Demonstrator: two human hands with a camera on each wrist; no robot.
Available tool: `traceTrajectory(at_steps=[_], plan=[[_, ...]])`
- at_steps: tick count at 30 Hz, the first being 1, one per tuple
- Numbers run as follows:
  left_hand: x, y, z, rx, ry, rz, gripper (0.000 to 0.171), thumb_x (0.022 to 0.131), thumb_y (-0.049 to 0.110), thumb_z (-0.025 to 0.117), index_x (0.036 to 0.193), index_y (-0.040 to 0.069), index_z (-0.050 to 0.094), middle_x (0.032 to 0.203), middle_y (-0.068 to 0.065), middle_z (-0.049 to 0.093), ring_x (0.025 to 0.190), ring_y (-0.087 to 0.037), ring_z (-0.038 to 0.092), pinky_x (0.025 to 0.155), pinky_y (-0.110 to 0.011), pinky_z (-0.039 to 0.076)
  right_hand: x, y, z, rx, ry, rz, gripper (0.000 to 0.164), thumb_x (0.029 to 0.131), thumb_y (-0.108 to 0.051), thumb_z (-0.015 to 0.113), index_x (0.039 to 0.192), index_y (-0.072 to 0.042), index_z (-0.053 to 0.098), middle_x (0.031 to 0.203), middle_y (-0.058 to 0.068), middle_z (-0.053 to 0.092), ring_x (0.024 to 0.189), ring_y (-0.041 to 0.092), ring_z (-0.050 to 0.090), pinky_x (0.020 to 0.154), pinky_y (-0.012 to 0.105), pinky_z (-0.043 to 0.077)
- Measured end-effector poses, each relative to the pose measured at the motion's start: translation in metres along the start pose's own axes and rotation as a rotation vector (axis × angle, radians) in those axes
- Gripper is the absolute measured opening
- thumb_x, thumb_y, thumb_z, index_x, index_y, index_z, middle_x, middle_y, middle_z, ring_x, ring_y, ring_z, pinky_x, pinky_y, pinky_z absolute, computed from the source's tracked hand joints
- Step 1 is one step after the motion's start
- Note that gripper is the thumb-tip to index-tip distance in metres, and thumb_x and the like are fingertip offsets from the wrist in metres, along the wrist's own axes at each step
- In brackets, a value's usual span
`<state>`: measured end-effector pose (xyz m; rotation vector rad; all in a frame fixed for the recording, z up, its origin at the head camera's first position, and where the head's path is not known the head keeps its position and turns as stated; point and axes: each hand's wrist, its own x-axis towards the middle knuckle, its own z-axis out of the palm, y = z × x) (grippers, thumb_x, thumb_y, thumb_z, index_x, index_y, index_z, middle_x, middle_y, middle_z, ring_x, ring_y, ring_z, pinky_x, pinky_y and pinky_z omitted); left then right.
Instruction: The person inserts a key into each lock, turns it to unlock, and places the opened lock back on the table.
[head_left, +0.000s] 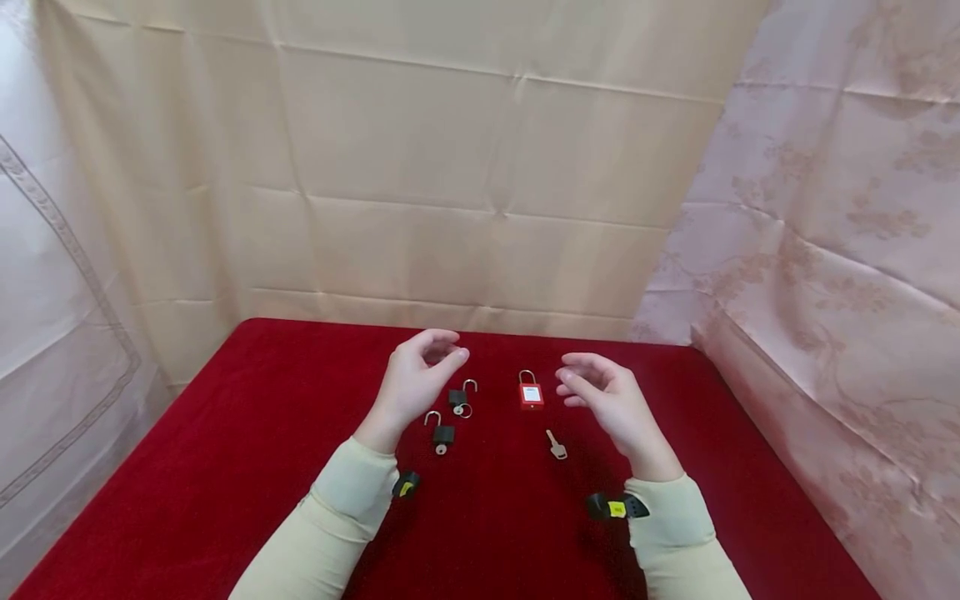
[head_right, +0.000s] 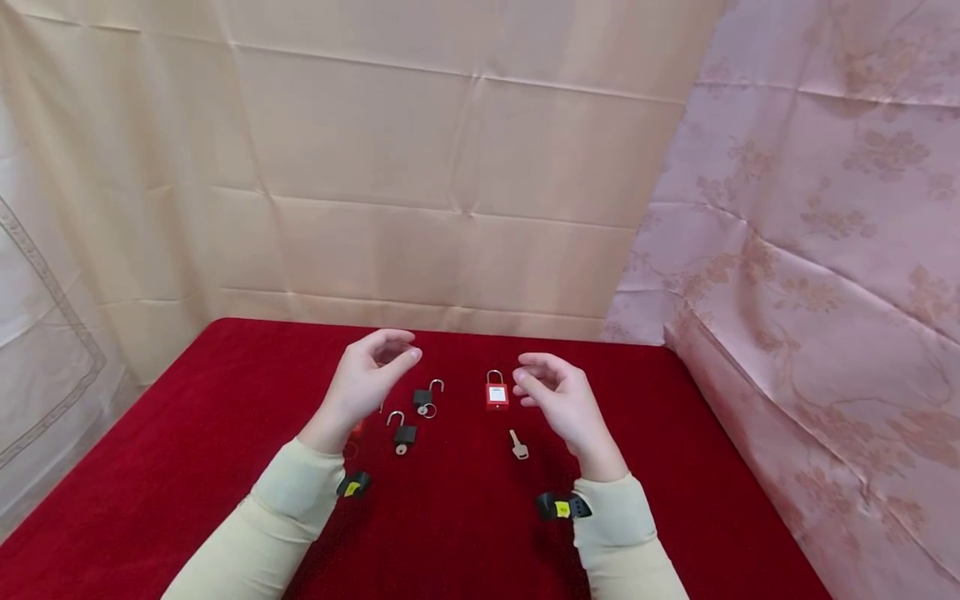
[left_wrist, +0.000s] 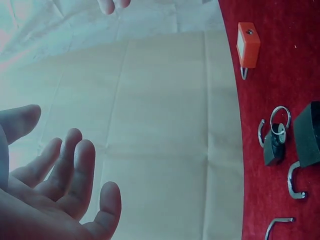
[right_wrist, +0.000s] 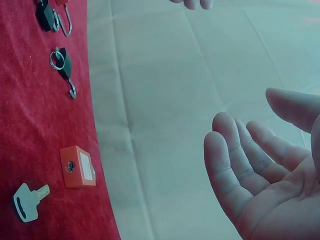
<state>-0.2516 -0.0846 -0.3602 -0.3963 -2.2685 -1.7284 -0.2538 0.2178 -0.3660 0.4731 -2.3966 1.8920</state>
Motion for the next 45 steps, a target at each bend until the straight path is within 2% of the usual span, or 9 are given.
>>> traceTrajectory(at_steps=[4, 8, 15, 19, 24, 31, 37, 41, 45], plan=[[0.000, 0.002, 0.002, -0.012, 0.000, 0.009, 0.027, 0.095, 0.019, 0.073, 0.121, 0.012, 0.069, 0.108, -0.003, 0.070, 0.100, -0.022, 0.064, 0.087, -0.041, 0.052, -0.002, -0.002, -0.003, -0.034, 0.001, -0.017, 0.036, 0.098, -0.013, 0.070, 0.130, 0.001, 0.061, 0.112, 0.018, 0.069, 0.092, 0.030, 0.071, 0.079, 0.036, 0.059], [-0.001, 0.003, 0.003, -0.009, -0.005, 0.017, 0.026, 0.095, 0.020, 0.073, 0.120, 0.012, 0.070, 0.108, -0.002, 0.070, 0.099, -0.021, 0.064, 0.087, -0.041, 0.053, -0.003, -0.005, -0.006, -0.071, 0.021, -0.042, 0.033, 0.097, -0.009, 0.069, 0.128, 0.002, 0.062, 0.110, 0.020, 0.070, 0.091, 0.031, 0.071, 0.077, 0.034, 0.059], [-0.004, 0.002, 0.006, 0.006, -0.047, 0.008, 0.027, 0.095, 0.019, 0.073, 0.121, 0.012, 0.070, 0.109, -0.002, 0.071, 0.098, -0.022, 0.066, 0.083, -0.039, 0.055, -0.008, -0.012, -0.010, -0.163, 0.066, -0.049, 0.032, 0.097, -0.011, 0.070, 0.126, 0.002, 0.065, 0.107, 0.019, 0.072, 0.084, 0.018, 0.070, 0.073, 0.034, 0.059], [-0.006, 0.003, 0.009, 0.020, -0.067, 0.001, 0.026, 0.095, 0.020, 0.072, 0.120, 0.012, 0.070, 0.108, -0.001, 0.072, 0.096, -0.021, 0.066, 0.079, -0.038, 0.055, -0.008, -0.013, -0.012, -0.204, 0.064, -0.033, 0.033, 0.096, -0.012, 0.072, 0.126, 0.001, 0.065, 0.105, 0.017, 0.072, 0.083, 0.019, 0.069, 0.072, 0.040, 0.060], [-0.007, 0.004, 0.013, 0.038, -0.077, 0.007, 0.024, 0.095, 0.020, 0.073, 0.117, 0.012, 0.071, 0.104, 0.000, 0.072, 0.094, -0.021, 0.066, 0.078, -0.038, 0.056, -0.007, -0.014, -0.013, -0.278, 0.055, -0.006, 0.032, 0.095, -0.009, 0.072, 0.124, 0.003, 0.065, 0.103, 0.017, 0.073, 0.085, 0.025, 0.069, 0.068, 0.036, 0.059], [-0.010, 0.004, 0.017, 0.100, -0.123, -0.032, 0.024, 0.095, 0.021, 0.073, 0.116, 0.012, 0.071, 0.103, 0.002, 0.071, 0.092, -0.019, 0.065, 0.079, -0.037, 0.055, -0.005, -0.004, -0.017, -0.413, -0.006, 0.107, 0.037, 0.091, -0.018, 0.077, 0.122, 0.000, 0.066, 0.101, 0.011, 0.073, 0.079, 0.022, 0.070, 0.067, 0.037, 0.059], [-0.010, -0.002, 0.021, 0.167, -0.231, -0.076, 0.022, 0.094, 0.024, 0.073, 0.112, 0.012, 0.072, 0.099, 0.004, 0.071, 0.084, -0.021, 0.067, 0.076, -0.037, 0.055, -0.001, 0.007, -0.017, -0.489, -0.061, 0.225, 0.044, 0.088, -0.024, 0.080, 0.122, -0.001, 0.065, 0.098, 0.010, 0.073, 0.069, 0.032, 0.069, 0.066, 0.039, 0.058], [-0.011, -0.006, 0.025, 0.228, -0.282, -0.069, 0.020, 0.094, 0.027, 0.073, 0.108, 0.013, 0.073, 0.096, 0.006, 0.071, 0.087, -0.014, 0.065, 0.081, -0.036, 0.054, 0.000, 0.017, -0.014, -0.515, -0.085, 0.279, 0.044, 0.087, -0.023, 0.081, 0.121, 0.001, 0.066, 0.095, 0.010, 0.073, 0.073, 0.032, 0.070, 0.064, 0.038, 0.058], [-0.012, -0.010, 0.030, 0.246, -0.311, -0.077, 0.022, 0.094, 0.030, 0.073, 0.108, 0.014, 0.073, 0.096, 0.006, 0.071, 0.087, -0.012, 0.065, 0.083, -0.038, 0.053, 0.001, 0.025, -0.012, -0.521, -0.103, 0.325, 0.043, 0.086, -0.021, 0.082, 0.118, 0.003, 0.066, 0.091, 0.009, 0.071, 0.077, 0.029, 0.069, 0.062, 0.036, 0.058]])
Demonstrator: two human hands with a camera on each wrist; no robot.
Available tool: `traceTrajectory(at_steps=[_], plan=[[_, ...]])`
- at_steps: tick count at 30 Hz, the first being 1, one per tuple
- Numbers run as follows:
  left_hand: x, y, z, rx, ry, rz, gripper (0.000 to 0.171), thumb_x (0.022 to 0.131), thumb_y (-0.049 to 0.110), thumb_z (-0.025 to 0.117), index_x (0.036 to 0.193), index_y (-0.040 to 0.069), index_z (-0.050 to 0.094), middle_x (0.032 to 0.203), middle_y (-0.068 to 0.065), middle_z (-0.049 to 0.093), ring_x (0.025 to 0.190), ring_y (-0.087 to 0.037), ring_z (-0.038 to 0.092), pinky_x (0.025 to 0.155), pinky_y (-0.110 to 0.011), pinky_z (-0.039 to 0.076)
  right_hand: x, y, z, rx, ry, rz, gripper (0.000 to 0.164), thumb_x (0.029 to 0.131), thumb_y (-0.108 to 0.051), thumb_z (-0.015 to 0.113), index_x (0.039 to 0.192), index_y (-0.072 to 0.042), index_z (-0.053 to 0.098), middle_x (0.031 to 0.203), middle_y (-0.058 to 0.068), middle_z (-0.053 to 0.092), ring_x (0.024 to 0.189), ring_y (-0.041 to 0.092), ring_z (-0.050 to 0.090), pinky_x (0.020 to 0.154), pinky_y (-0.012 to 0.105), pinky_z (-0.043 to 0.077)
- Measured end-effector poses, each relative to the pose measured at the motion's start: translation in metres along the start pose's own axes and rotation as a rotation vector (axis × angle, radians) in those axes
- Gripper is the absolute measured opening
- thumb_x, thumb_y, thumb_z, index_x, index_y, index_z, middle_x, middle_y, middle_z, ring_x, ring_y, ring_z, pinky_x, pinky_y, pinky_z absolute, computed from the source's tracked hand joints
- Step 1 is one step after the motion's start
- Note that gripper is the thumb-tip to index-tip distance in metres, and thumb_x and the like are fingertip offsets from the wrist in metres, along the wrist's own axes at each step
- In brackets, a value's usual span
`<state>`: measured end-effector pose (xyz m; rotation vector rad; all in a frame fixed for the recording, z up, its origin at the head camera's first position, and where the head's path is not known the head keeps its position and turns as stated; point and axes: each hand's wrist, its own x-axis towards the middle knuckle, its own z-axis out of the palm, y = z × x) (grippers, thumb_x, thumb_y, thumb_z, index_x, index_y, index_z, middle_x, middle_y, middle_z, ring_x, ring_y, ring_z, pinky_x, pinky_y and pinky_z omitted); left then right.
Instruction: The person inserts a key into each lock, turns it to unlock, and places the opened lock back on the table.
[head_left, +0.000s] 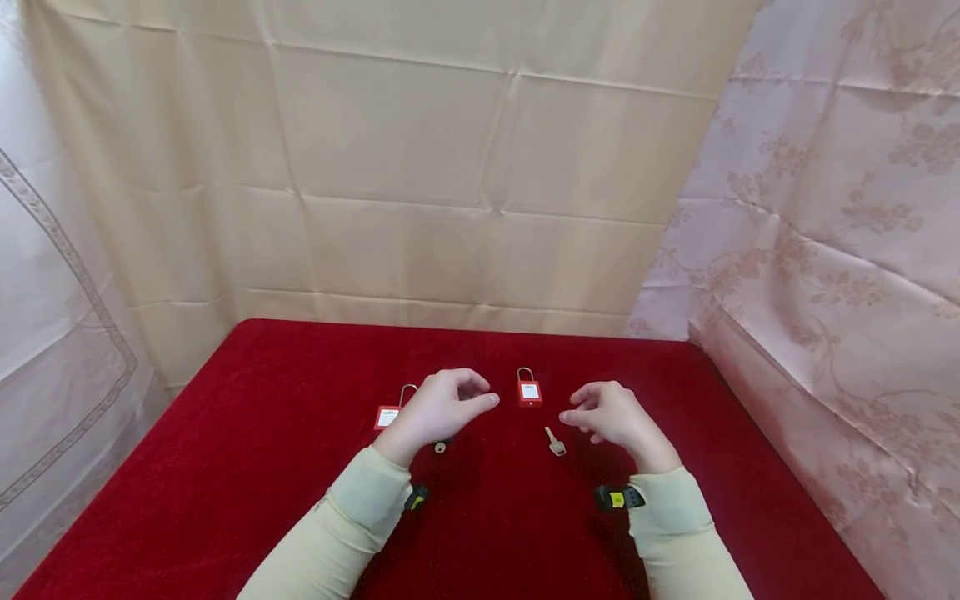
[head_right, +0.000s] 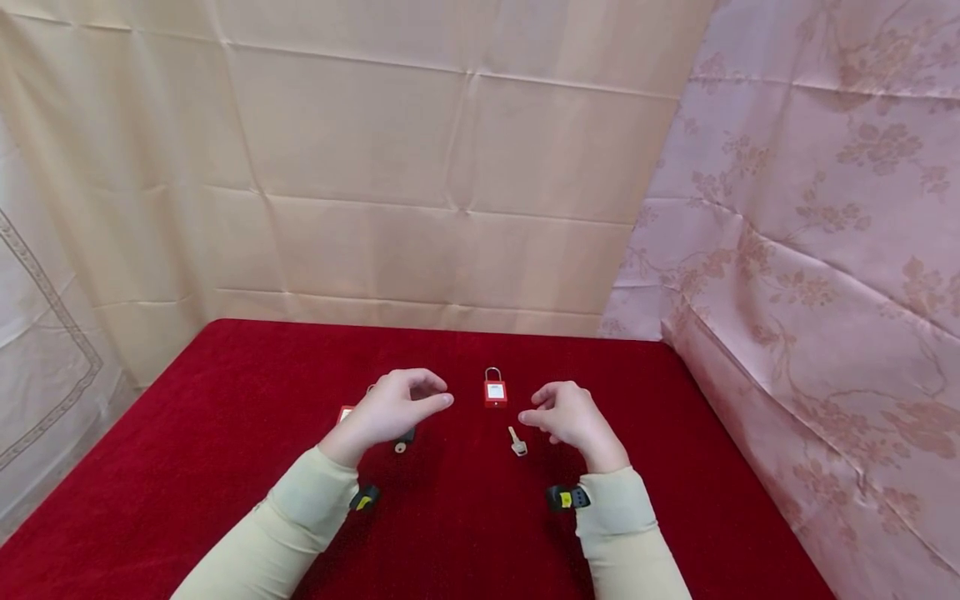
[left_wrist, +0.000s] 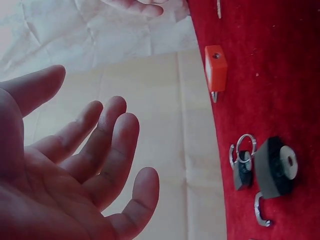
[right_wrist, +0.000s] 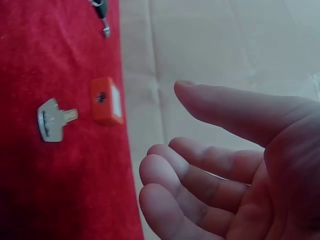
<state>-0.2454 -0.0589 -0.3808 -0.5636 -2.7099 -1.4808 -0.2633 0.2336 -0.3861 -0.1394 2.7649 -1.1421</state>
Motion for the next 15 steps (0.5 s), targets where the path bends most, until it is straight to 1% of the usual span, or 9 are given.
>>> traceTrajectory(at_steps=[7, 12, 15], plan=[[0.001, -0.004, 0.008, 0.013, -0.028, -0.022, 0.022, 0.094, 0.033, 0.072, 0.107, 0.015, 0.074, 0.096, 0.006, 0.070, 0.086, -0.013, 0.064, 0.081, -0.037, 0.053, 0.005, 0.008, 0.012, 0.001, -0.040, 0.042, 0.036, 0.085, -0.019, 0.083, 0.111, 0.002, 0.068, 0.083, 0.009, 0.068, 0.069, 0.023, 0.065, 0.058, 0.036, 0.058], [0.003, -0.008, 0.014, 0.049, -0.050, -0.010, 0.021, 0.093, 0.033, 0.073, 0.103, 0.014, 0.074, 0.095, 0.005, 0.069, 0.085, -0.013, 0.063, 0.080, -0.036, 0.053, 0.008, 0.015, 0.020, 0.001, -0.065, 0.064, 0.027, 0.084, -0.015, 0.083, 0.102, 0.000, 0.070, 0.076, 0.010, 0.067, 0.065, 0.022, 0.064, 0.057, 0.037, 0.058], [0.004, -0.012, 0.018, 0.083, -0.071, -0.010, 0.021, 0.093, 0.033, 0.073, 0.102, 0.014, 0.074, 0.094, 0.006, 0.068, 0.085, -0.013, 0.062, 0.080, -0.036, 0.052, 0.009, 0.018, 0.024, -0.011, -0.088, 0.080, 0.025, 0.083, -0.016, 0.084, 0.099, -0.003, 0.070, 0.076, 0.010, 0.066, 0.066, 0.023, 0.063, 0.058, 0.038, 0.058]])
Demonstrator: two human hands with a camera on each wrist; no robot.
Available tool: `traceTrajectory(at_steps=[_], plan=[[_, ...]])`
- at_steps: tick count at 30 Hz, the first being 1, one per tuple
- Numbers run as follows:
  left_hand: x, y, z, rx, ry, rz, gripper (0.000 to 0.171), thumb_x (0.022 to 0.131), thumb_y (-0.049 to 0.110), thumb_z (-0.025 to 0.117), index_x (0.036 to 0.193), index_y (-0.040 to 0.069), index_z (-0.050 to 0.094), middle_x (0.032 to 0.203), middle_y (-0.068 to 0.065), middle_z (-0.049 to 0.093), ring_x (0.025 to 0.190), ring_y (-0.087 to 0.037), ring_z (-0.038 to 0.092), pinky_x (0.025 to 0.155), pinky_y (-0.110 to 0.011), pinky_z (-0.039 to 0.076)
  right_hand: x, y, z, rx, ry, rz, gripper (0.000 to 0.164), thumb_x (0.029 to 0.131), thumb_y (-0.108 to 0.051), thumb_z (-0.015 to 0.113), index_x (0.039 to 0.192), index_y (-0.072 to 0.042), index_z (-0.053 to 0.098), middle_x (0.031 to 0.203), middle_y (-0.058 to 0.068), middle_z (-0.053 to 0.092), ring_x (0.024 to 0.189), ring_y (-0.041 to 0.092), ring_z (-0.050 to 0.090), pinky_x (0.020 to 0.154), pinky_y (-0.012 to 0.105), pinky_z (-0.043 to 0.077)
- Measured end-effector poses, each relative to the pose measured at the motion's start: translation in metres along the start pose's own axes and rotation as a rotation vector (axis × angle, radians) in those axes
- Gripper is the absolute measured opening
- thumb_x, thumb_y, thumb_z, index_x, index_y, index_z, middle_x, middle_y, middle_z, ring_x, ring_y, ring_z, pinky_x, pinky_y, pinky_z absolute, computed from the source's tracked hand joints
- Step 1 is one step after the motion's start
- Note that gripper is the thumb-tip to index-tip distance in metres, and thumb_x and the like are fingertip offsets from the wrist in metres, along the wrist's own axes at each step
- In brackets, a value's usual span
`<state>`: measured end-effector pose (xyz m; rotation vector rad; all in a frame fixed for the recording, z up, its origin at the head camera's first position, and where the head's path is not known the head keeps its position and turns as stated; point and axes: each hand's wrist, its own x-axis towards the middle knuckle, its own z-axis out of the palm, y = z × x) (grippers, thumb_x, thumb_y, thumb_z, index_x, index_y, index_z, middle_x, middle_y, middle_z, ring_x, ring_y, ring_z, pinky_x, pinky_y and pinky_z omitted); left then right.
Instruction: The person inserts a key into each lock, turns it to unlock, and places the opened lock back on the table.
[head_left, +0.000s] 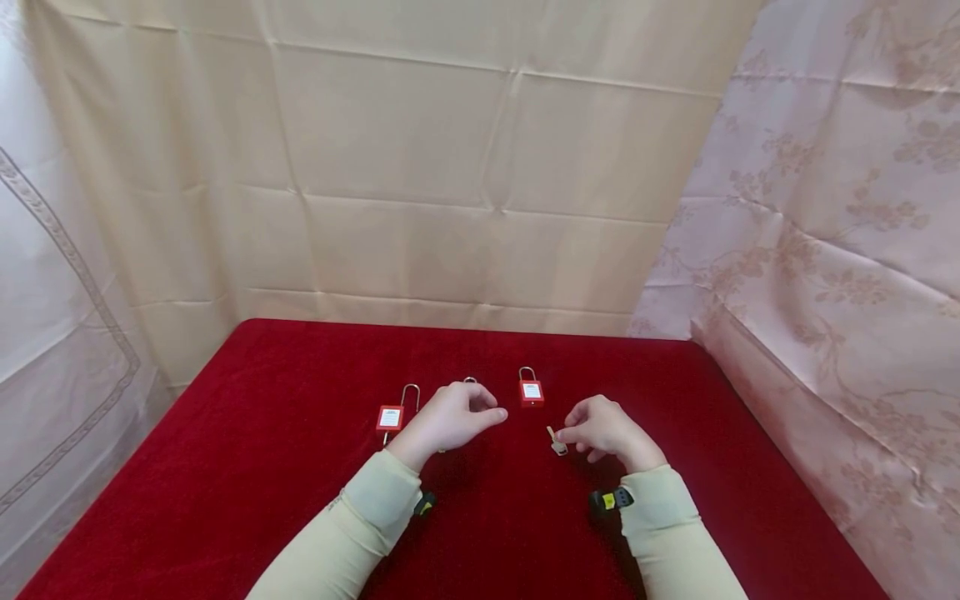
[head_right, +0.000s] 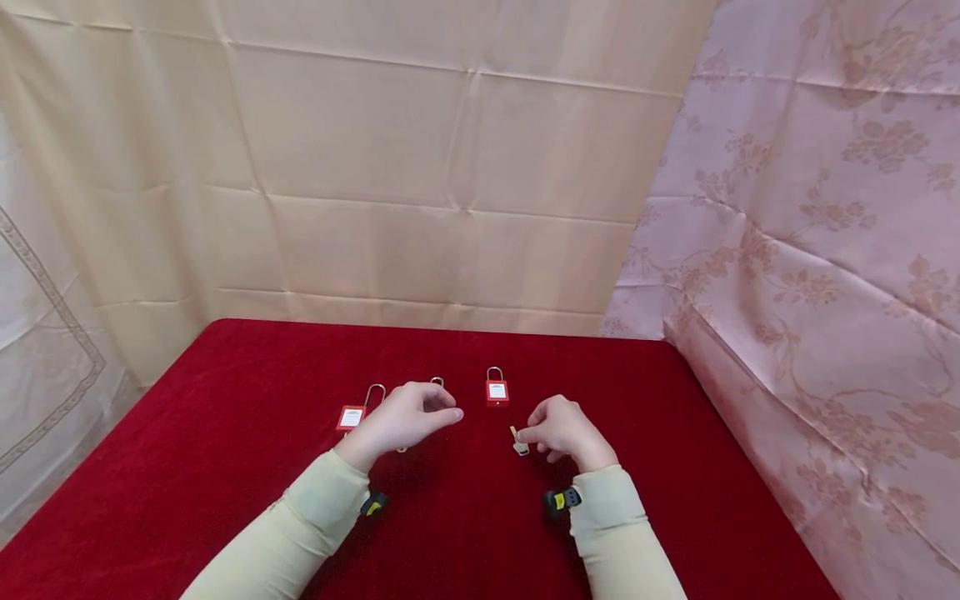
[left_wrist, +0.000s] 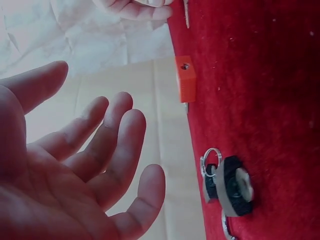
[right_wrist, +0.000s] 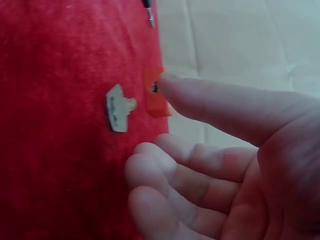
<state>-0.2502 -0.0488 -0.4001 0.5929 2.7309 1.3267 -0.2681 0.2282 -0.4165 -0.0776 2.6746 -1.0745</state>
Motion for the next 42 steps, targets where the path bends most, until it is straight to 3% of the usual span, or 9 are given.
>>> traceTrajectory(at_steps=[13, 28, 42], plan=[[0.001, -0.005, 0.010, 0.016, -0.082, -0.063, 0.022, 0.094, 0.037, 0.071, 0.102, 0.016, 0.074, 0.092, 0.007, 0.069, 0.082, -0.012, 0.062, 0.074, -0.037, 0.053, 0.003, 0.002, 0.012, -0.069, -0.022, -0.005, 0.019, 0.081, -0.013, 0.086, 0.083, -0.006, 0.067, 0.068, 0.009, 0.062, 0.059, 0.021, 0.060, 0.055, 0.037, 0.057], [0.001, -0.006, 0.012, 0.011, -0.095, -0.088, 0.023, 0.093, 0.039, 0.072, 0.101, 0.018, 0.075, 0.090, 0.008, 0.068, 0.081, -0.013, 0.061, 0.072, -0.037, 0.052, 0.003, 0.000, 0.016, -0.100, -0.032, 0.024, 0.017, 0.083, -0.011, 0.084, 0.076, -0.007, 0.069, 0.068, 0.010, 0.063, 0.060, 0.022, 0.062, 0.057, 0.036, 0.058], [-0.001, -0.005, 0.012, 0.007, -0.101, -0.083, 0.022, 0.094, 0.037, 0.072, 0.101, 0.017, 0.075, 0.091, 0.007, 0.068, 0.082, -0.013, 0.061, 0.073, -0.037, 0.052, 0.002, -0.002, 0.017, -0.165, -0.036, -0.017, 0.022, 0.083, -0.013, 0.084, 0.072, -0.009, 0.066, 0.063, 0.007, 0.061, 0.055, 0.020, 0.059, 0.053, 0.035, 0.055]])
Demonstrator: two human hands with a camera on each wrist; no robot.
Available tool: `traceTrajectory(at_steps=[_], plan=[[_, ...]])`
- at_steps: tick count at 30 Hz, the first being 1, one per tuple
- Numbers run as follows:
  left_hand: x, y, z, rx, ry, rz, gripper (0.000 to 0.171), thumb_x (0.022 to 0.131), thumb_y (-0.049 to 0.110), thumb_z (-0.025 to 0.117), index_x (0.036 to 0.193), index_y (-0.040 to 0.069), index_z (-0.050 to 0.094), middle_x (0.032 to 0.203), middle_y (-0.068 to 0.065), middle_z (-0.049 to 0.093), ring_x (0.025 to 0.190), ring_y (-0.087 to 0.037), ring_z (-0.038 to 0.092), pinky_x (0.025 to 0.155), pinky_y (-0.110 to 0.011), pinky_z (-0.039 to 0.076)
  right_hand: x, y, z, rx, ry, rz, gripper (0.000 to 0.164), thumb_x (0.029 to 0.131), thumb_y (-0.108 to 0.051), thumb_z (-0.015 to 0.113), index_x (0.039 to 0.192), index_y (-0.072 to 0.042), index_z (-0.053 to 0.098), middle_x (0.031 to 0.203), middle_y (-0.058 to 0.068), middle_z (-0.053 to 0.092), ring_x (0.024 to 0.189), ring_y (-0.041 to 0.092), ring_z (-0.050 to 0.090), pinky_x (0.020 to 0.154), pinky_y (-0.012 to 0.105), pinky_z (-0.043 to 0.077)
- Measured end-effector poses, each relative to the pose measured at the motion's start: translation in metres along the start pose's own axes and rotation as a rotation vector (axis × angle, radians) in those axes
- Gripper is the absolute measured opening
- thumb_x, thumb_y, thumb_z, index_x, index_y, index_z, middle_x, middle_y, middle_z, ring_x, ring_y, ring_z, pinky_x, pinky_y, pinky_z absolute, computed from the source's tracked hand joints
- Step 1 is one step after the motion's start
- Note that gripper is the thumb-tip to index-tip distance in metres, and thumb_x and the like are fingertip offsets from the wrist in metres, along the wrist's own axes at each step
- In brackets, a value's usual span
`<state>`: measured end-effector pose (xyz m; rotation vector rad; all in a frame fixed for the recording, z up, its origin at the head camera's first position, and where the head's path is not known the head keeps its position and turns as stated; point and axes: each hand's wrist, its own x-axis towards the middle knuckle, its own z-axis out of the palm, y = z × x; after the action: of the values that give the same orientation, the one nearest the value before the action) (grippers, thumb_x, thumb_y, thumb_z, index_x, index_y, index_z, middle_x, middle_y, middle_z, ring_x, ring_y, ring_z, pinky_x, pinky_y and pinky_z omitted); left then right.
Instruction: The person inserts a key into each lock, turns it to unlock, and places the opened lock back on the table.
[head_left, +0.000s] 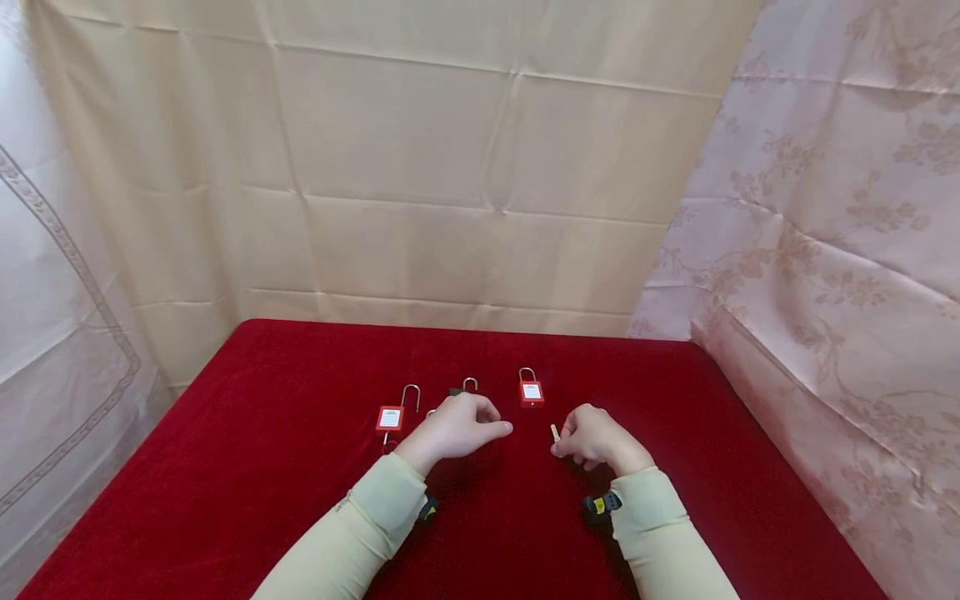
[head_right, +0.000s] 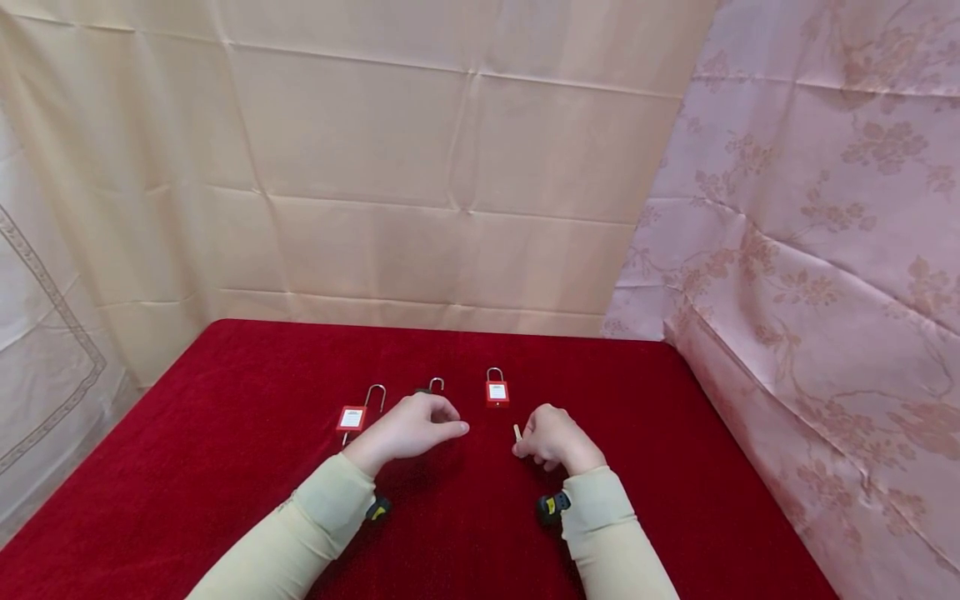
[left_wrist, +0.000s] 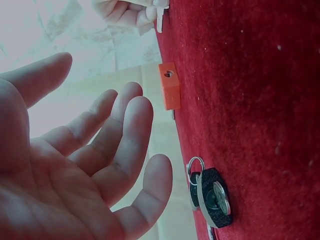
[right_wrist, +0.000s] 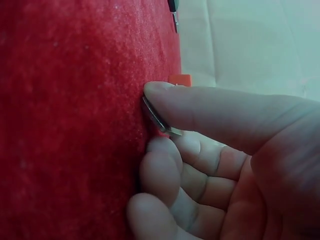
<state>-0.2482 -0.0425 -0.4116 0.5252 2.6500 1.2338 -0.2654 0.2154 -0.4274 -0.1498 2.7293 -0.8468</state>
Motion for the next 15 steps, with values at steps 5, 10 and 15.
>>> traceTrajectory(at_steps=[5, 10, 15], plan=[[0.0004, -0.0008, 0.0005, -0.002, -0.001, 0.002, 0.022, 0.094, 0.037, 0.072, 0.101, 0.017, 0.075, 0.091, 0.007, 0.068, 0.082, -0.013, 0.061, 0.074, -0.037, 0.052, 0.0001, -0.0006, 0.0000, 0.020, -0.012, -0.006, 0.021, 0.084, -0.011, 0.083, 0.072, -0.008, 0.066, 0.065, 0.007, 0.063, 0.058, 0.020, 0.062, 0.054, 0.036, 0.057], [-0.0001, 0.0004, 0.0001, -0.001, -0.003, 0.004, 0.021, 0.094, 0.037, 0.072, 0.101, 0.017, 0.075, 0.090, 0.007, 0.068, 0.082, -0.013, 0.061, 0.073, -0.037, 0.052, 0.0013, -0.0012, 0.0010, 0.048, -0.012, -0.006, 0.019, 0.084, -0.008, 0.083, 0.073, -0.007, 0.067, 0.067, 0.008, 0.064, 0.059, 0.020, 0.063, 0.055, 0.036, 0.058], [-0.0004, 0.0012, 0.0002, 0.002, 0.000, 0.008, 0.022, 0.094, 0.037, 0.072, 0.101, 0.016, 0.075, 0.091, 0.007, 0.068, 0.082, -0.013, 0.061, 0.073, -0.037, 0.052, 0.0015, -0.0006, 0.0016, 0.054, -0.004, -0.003, 0.017, 0.084, -0.007, 0.082, 0.074, -0.007, 0.069, 0.066, 0.008, 0.064, 0.057, 0.020, 0.063, 0.055, 0.035, 0.058]])
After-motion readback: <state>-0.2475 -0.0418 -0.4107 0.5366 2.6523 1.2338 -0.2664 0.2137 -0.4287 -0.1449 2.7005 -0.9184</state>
